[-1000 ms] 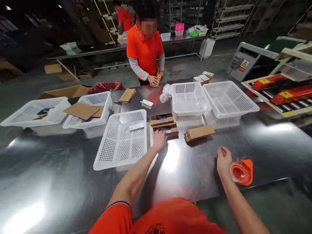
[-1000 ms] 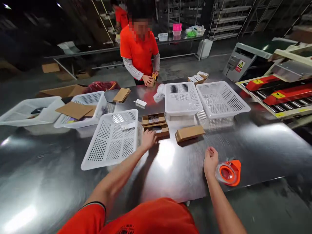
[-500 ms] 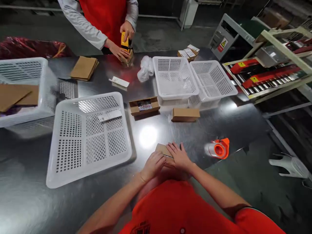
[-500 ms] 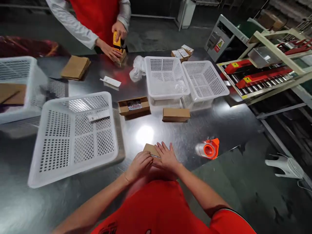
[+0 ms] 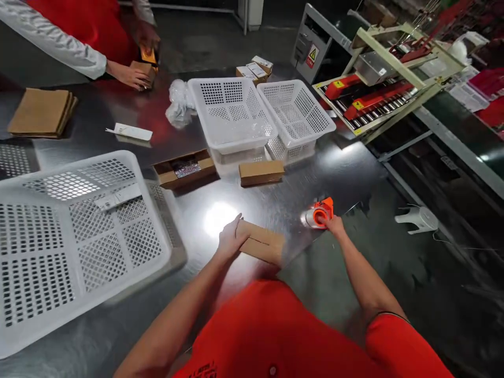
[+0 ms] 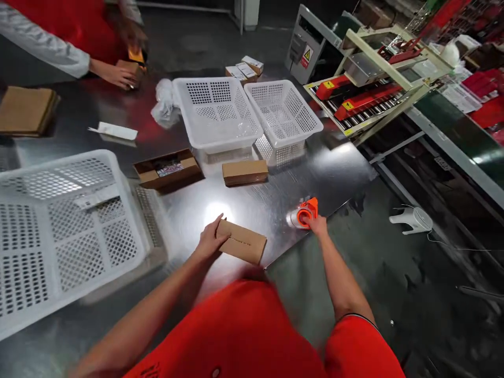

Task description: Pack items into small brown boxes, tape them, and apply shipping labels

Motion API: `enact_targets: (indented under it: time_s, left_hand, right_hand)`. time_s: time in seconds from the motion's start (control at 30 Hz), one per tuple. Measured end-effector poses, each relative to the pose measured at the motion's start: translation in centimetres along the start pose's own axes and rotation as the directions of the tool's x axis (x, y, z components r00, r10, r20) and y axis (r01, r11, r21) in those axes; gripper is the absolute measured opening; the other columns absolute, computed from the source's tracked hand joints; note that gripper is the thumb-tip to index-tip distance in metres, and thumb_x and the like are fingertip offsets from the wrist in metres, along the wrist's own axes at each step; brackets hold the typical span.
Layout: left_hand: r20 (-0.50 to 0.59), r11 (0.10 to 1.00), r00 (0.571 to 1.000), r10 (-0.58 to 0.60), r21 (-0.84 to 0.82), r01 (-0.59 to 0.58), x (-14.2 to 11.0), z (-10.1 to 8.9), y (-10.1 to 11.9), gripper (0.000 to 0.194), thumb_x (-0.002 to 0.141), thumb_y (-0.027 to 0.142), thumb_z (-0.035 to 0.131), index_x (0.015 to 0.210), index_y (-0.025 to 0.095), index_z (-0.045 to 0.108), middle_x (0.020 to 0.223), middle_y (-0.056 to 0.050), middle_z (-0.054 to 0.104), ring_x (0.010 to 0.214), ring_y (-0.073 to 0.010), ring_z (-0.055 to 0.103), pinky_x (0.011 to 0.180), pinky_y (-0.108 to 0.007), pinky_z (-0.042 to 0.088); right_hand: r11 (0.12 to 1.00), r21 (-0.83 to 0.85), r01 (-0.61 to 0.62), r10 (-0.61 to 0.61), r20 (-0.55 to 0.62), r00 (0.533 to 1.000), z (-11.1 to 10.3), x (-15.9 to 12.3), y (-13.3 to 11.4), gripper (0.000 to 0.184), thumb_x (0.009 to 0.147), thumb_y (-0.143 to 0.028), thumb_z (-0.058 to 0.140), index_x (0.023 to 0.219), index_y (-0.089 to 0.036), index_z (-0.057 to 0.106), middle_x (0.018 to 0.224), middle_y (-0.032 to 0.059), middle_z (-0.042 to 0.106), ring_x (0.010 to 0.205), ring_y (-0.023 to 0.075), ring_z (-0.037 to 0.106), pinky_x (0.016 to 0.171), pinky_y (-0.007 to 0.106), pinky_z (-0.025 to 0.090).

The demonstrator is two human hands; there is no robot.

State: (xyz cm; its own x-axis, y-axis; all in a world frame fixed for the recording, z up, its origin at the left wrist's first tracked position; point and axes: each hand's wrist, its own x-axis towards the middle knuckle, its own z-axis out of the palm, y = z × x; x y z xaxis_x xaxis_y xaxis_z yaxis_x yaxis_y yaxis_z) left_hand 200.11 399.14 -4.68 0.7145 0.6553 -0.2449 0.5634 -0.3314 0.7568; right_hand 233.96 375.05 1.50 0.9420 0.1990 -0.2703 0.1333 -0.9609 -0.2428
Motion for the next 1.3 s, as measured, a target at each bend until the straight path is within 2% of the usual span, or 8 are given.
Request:
enact_targets:
  time_s: [0.2, 0.33, 0.57, 0.67, 0.77, 0.9, 0.97, 1.3]
  left_hand:
    - [0.105, 0.998, 0.993, 0.052, 0.032, -0.056, 1.5, 1.6, 3.1, 0.073, 0.082, 0.043, 0.065, 0.148, 0.019, 0.044, 0.144, -0.012, 0.055, 0.13, -0.0327, 0.05, 0.11, -0.047, 0.039]
    - [0.157, 0.995, 0.984, 0.078, 0.041, -0.086, 1.7, 1.6, 3.6, 0.072, 0.084, 0.041, 0.065, 0.148, 0.017, 0.044, 0.145, -0.012, 0.053, 0.132, -0.0311, 0.047, 0.112, -0.045, 0.035]
    - [0.227, 0.993, 0.967, 0.114, 0.005, -0.118, 2.6, 1.7, 4.3, 0.073, 0.083, 0.042, 0.067, 0.148, 0.019, 0.045, 0.146, -0.012, 0.053, 0.134, -0.0339, 0.045, 0.114, -0.05, 0.033]
    - [0.088, 0.986, 0.988, 0.126, -0.124, -0.115, 1.9, 0.6, 5.2, 0.068, 0.084, 0.039, 0.065, 0.146, 0.019, 0.046, 0.149, -0.012, 0.049, 0.138, -0.0304, 0.042, 0.115, -0.045, 0.033]
    - [-0.099, 0.919, 0.995, -0.017, -0.393, -0.023, -0.2, 0.0, 6.9, 0.051, 0.092, 0.045, 0.054, 0.135, 0.016, 0.056, 0.137, -0.014, 0.058, 0.12, -0.025, 0.057, 0.103, -0.039, 0.046]
    - [0.354, 0.654, 0.922, -0.159, -0.661, 0.367, -2.8, 1.3, 9.3, 0.054, 0.09, 0.059, 0.05, 0.096, 0.01, 0.072, 0.086, -0.011, 0.071, 0.067, -0.0168, 0.063, 0.063, -0.031, 0.054]
    - [0.418, 0.601, 0.892, -0.171, -0.673, 0.431, -3.1, 2.0, 10.1, 0.052, 0.086, 0.059, 0.057, 0.087, 0.01, 0.072, 0.076, -0.009, 0.07, 0.059, -0.0141, 0.059, 0.057, -0.028, 0.05]
    - [-0.029, 0.844, 0.923, -0.383, -0.417, 0.337, 2.6, -1.0, 5.9, 0.023, 0.086, 0.029, 0.058, 0.086, 0.014, 0.075, 0.082, -0.007, 0.072, 0.077, -0.0182, 0.064, 0.071, -0.028, 0.046]
  right_hand:
    - [0.961, 0.262, 0.088, -0.119, 0.101, 0.988, 0.1, -4.5, -0.9, 0.048, 0.072, -0.03, 0.066, 0.115, -0.01, 0.057, 0.101, 0.0104, 0.07, 0.084, 0.0206, 0.066, 0.074, 0.031, 0.053]
    - [0.745, 0.566, 0.354, -0.523, 0.165, 0.836, -1.1, -10.6, -3.6, 0.085, 0.07, -0.046, 0.074, 0.143, -0.019, 0.039, 0.126, 0.0099, 0.061, 0.103, 0.0226, 0.062, 0.092, 0.039, 0.052]
    - [0.607, 0.169, 0.777, -0.794, 0.091, 0.601, 1.2, -16.7, -4.0, 0.066, 0.083, -0.055, 0.065, 0.14, -0.025, 0.055, 0.115, 0.0097, 0.055, 0.101, 0.0239, 0.061, 0.09, 0.038, 0.053]
    - [0.546, 0.018, 0.837, -0.835, 0.085, 0.543, 3.3, -17.0, -1.8, 0.057, 0.088, -0.054, 0.06, 0.137, -0.024, 0.059, 0.111, 0.0101, 0.057, 0.094, 0.0226, 0.063, 0.085, 0.036, 0.055]
    - [0.53, -0.059, 0.846, -0.846, 0.03, 0.532, 4.5, -17.1, -0.1, 0.054, 0.09, -0.053, 0.057, 0.135, -0.023, 0.061, 0.108, 0.011, 0.059, 0.092, 0.0221, 0.064, 0.08, 0.034, 0.056]
    - [0.491, -0.086, 0.867, -0.871, -0.041, 0.49, 4.4, -17.6, 0.0, 0.052, 0.091, -0.054, 0.055, 0.132, -0.022, 0.063, 0.108, 0.0117, 0.059, 0.092, 0.0224, 0.064, 0.078, 0.033, 0.056]
    - [0.473, -0.097, 0.876, -0.881, -0.036, 0.472, 3.8, -17.9, -0.8, 0.051, 0.093, -0.054, 0.052, 0.131, -0.022, 0.063, 0.106, 0.0113, 0.059, 0.091, 0.022, 0.064, 0.078, 0.033, 0.056]
    - [0.472, -0.419, 0.776, -0.72, 0.325, 0.614, -0.5, -19.3, -3.3, 0.056, 0.094, -0.057, 0.049, 0.145, -0.035, 0.049, 0.095, 0.0065, 0.058, 0.07, 0.0183, 0.062, 0.055, 0.024, 0.042]
